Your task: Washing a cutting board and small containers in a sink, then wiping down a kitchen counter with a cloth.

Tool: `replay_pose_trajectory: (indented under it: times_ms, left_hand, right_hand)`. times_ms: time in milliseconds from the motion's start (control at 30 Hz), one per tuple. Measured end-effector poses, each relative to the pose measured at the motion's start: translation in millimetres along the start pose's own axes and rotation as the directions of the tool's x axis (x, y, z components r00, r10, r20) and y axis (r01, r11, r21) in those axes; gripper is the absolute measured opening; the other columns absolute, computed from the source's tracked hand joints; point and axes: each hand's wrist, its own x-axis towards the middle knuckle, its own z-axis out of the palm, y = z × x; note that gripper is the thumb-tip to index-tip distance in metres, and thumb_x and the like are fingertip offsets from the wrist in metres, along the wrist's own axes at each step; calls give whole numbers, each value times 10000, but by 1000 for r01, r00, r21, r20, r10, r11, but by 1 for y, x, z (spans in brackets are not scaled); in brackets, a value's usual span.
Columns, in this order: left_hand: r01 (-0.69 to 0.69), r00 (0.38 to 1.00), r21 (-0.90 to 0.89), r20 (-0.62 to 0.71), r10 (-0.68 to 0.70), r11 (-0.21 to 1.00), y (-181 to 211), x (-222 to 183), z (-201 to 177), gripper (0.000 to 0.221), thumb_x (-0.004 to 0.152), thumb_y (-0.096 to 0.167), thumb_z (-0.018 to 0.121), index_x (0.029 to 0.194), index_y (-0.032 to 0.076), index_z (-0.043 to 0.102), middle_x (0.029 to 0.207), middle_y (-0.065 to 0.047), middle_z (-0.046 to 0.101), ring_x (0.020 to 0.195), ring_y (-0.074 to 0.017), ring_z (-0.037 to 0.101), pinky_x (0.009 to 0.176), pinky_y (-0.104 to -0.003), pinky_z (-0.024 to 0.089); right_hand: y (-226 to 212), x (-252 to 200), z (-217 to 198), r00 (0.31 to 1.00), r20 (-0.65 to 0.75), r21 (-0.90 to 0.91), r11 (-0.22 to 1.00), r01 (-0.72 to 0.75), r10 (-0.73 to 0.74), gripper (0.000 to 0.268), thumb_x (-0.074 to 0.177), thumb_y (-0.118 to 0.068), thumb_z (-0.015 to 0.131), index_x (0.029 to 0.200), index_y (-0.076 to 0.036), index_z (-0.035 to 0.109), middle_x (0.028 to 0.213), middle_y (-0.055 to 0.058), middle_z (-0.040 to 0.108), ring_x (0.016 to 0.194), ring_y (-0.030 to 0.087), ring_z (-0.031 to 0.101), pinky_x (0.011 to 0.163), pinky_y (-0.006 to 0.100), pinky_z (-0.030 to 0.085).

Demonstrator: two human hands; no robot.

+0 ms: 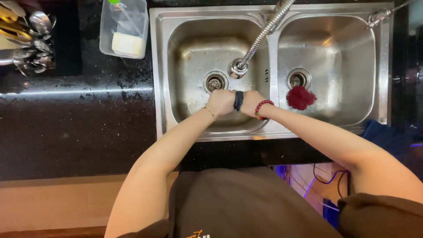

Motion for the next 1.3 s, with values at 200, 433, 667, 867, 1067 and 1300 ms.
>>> replay_pose_trajectory:
  times_ms: [200, 433, 667, 867, 1067, 1300]
  left_hand:
    - [-277, 960, 114, -5, 279, 954, -4, 1, -40, 155, 803, 146, 670, 931, 69, 631, 748, -118, 719, 658, -297, 726, 554, -437, 565]
    - [-535, 823, 50, -197, 533, 844, 9, 20, -95, 79, 926, 188, 629, 881, 145, 581, 722, -14, 677, 636, -235, 703, 501, -372, 518]
    - [-624, 685, 233, -294, 666, 746, 9, 32, -139, 72, 917, 205, 609, 914, 164, 550, 788, 21, 597, 696, -167, 679, 521, -325, 515]
    - [-539, 779, 263, -206, 592, 800, 14, -2, -173, 542, 884, 118, 593, 1388, 311, 638, 979, 28, 659, 663, -170, 663, 478, -328, 503]
    - [-311, 929, -98, -242, 280, 945, 3, -39, -134, 530, 603, 330, 787, 1041, 99, 598, 1235, -72, 677, 817, -288, 711, 656, -428, 570]
    - [284, 935, -797, 353, 29, 532, 2, -56, -101, 388, 722, 158, 856, 1063, 82, 686, 934, -19, 745, 850, -190, 694, 809, -361, 558]
  right_hand:
    - [-19, -23, -8, 966, 243, 307, 937, -164, 89, 186, 703, -142, 694, 575, -47, 599, 552, 114, 606, 495, 243, 594, 501, 356, 484]
    - [-93, -61, -46, 818, 388, 915, -73, -397, 424, 241, 689, 18, 603, 575, -113, 437, 496, -12, 382, 379, 86, 303, 364, 282, 195]
    - [-115, -67, -65, 908, 373, 862, -435, -262, 192, 222, 796, 6, 561, 692, -142, 432, 627, -71, 335, 484, 24, 334, 380, 212, 207]
    - [-121, -63, -71, 924, 381, 648, -714, -265, 3, 57, 899, -23, 576, 904, -46, 524, 764, -33, 438, 603, 32, 429, 397, 181, 277]
    - [-129, -80, -70, 969, 228, 948, -250, -199, 92, 390, 923, -52, 653, 1284, 66, 562, 1151, 134, 621, 879, 172, 632, 647, 261, 530]
    - [-126, -99, -85, 789, -483, -340, 912, 230, -379, 724, 661, -252, 775, 1341, -141, 555, 1474, 202, 375, 1317, 473, 485, 1058, 597, 451]
